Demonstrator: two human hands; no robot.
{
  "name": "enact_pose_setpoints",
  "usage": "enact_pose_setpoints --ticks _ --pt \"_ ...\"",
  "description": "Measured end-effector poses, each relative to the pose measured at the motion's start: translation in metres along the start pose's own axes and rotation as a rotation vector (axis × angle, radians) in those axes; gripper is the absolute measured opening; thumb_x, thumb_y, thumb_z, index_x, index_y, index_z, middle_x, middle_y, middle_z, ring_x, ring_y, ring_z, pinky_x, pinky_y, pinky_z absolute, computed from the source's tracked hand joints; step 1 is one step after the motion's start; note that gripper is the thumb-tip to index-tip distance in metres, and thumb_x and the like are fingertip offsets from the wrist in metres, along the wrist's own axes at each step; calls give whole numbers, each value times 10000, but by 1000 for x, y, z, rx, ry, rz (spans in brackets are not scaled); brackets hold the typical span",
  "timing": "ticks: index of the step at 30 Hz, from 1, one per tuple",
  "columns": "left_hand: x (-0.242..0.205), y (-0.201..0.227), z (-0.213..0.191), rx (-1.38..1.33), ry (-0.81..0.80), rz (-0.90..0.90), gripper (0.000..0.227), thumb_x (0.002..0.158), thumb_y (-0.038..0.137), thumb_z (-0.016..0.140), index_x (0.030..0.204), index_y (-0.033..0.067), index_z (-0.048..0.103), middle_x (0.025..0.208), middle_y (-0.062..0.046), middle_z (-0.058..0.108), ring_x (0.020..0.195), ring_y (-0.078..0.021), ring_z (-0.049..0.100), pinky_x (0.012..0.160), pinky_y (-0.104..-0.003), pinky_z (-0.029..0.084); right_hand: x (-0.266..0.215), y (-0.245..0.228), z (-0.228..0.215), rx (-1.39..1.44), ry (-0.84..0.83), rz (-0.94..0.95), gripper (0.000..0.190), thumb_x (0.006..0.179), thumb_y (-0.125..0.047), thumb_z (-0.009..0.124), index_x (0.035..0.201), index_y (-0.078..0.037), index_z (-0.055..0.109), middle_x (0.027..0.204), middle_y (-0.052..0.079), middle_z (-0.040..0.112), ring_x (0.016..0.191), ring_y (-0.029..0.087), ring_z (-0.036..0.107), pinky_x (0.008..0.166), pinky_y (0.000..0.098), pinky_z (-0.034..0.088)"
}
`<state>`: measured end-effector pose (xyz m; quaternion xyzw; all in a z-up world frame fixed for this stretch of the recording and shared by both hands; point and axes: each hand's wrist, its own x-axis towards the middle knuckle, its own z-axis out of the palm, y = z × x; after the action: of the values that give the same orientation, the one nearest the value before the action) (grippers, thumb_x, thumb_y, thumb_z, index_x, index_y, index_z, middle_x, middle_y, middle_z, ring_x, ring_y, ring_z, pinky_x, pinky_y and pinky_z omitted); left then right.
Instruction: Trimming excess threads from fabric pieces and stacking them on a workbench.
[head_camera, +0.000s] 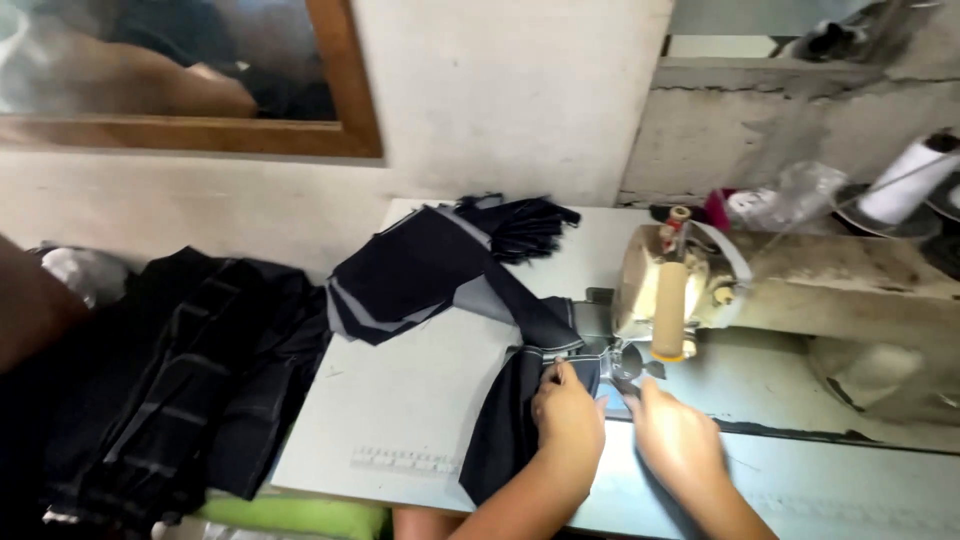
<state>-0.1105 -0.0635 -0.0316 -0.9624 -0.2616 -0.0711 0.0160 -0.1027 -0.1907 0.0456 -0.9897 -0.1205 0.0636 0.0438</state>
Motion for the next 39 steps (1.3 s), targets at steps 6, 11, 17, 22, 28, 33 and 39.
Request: enact_pose_setpoints --ticks 6,11,17,22,28,33,39 --pt "-19 -38 -7 203 155 192 700 942 390 598 1529 38 453 1192 -153 523 744 -260 609 536 -354 502 33 -18 6 -21 262 -188 269 1049 -382 393 1018 -139 506 719 120 720 645 447 677 589 553 507" --pt "-81 -156 -127 -470 -182 1087 463 1099 352 338 1041 115 732 1297 -164 603 1010 -404 509 773 -575 345 -6 26 0 147 104 -146 263 1039 -392 465 948 -149 508 849 100 717 841 375 680 760 484 487" --pt "-59 -127 -95 -809 68 703 191 1029 196 499 887 77 546 856 -124 574 777 -355 512 702 -501 359 -43 10 -32 113 5 -116 322 985 -558 450 946 -288 621 966 -45 751 953 271 707 811 423 513" --pt "-33 -114 -112 -574 -266 591 846 837 550 681 1558 216 390 1645 -59 341 1510 -335 230 1151 -633 86 -42 17 -9 -62 162 -381 286 961 -524 543 884 -249 550 808 -68 694 778 256 675 675 436 520" --pt "-38 -118 -119 -554 -402 667 859 801 600 655 1539 231 416 1644 -32 333 1544 -317 166 1194 -652 -68 -40 19 3 -63 211 -622 160 930 -372 585 975 -218 573 874 -46 698 818 266 665 688 421 497" --pt "-48 -116 -95 -586 -301 664 800 763 596 694 1464 256 512 1558 -4 441 1494 -325 274 1186 -647 -9 -40 19 28 88 226 -646 209 891 -311 628 1080 -234 580 979 7 704 834 308 683 688 449 532" --pt "-55 -109 -65 -806 114 711 143 835 259 739 888 147 666 855 -98 670 803 -375 613 694 -498 444 -23 17 90 306 319 -396 222 851 -464 641 1074 -460 640 856 -98 682 626 162 653 602 302 525"
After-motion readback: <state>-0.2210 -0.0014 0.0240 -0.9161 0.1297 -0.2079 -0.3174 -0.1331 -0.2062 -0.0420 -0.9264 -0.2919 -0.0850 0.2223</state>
